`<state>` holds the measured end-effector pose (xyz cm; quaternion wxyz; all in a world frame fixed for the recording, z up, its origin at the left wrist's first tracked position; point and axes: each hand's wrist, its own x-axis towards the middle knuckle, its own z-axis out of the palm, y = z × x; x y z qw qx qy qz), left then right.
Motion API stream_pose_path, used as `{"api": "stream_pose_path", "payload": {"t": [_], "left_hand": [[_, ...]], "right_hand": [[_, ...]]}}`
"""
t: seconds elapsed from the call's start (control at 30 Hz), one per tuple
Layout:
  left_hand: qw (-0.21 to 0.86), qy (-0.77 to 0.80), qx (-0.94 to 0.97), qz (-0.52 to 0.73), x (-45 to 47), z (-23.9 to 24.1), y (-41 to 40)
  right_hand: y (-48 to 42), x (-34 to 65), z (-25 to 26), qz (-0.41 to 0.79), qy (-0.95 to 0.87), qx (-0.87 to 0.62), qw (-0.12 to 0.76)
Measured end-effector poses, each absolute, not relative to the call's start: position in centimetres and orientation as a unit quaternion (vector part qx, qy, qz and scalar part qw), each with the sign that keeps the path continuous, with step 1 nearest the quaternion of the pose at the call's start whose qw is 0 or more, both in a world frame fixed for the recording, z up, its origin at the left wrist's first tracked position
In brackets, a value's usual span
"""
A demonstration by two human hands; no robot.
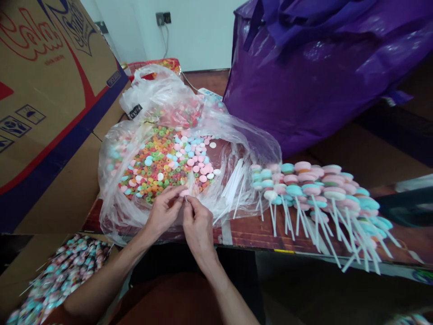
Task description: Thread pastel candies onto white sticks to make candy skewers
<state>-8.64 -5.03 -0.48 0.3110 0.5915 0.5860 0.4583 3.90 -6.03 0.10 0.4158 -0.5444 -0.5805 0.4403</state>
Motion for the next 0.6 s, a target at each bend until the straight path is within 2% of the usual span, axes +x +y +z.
{"api": "stream_pose_path", "payload": {"t": [0.1, 0.17, 0.3, 0.43, 0.6], "left_hand": [[0.26, 0.598, 0.627, 0.426, -10.4, 0.8, -4.2], [0.158, 0.63, 0.652, 0.392, -11.8, 1.8, -3.2], [0.026, 0.672, 0.7, 0.242, -13.6, 2.7, -1.0], [-0.018, 0.687, 0.709, 0.16, -13.2, 2.4, 0.6], [-0.022, 0.657, 0.749, 0.083, -12.9, 2.3, 1.2]], "right_hand": [[-5.7, 4.4, -0.4, 0.435, -0.589, -0.547, 0.406], [-5.9, 4.8, -0.7, 0.435, -0.593, -0.552, 0.393], [-6.7, 5.0, -1.0, 0.438, -0.595, -0.561, 0.373], [-6.8, 4.8, -1.1, 0.434, -0.6, -0.558, 0.375], [-6.6, 4.8, -1.2, 0.438, -0.6, -0.548, 0.383]]}}
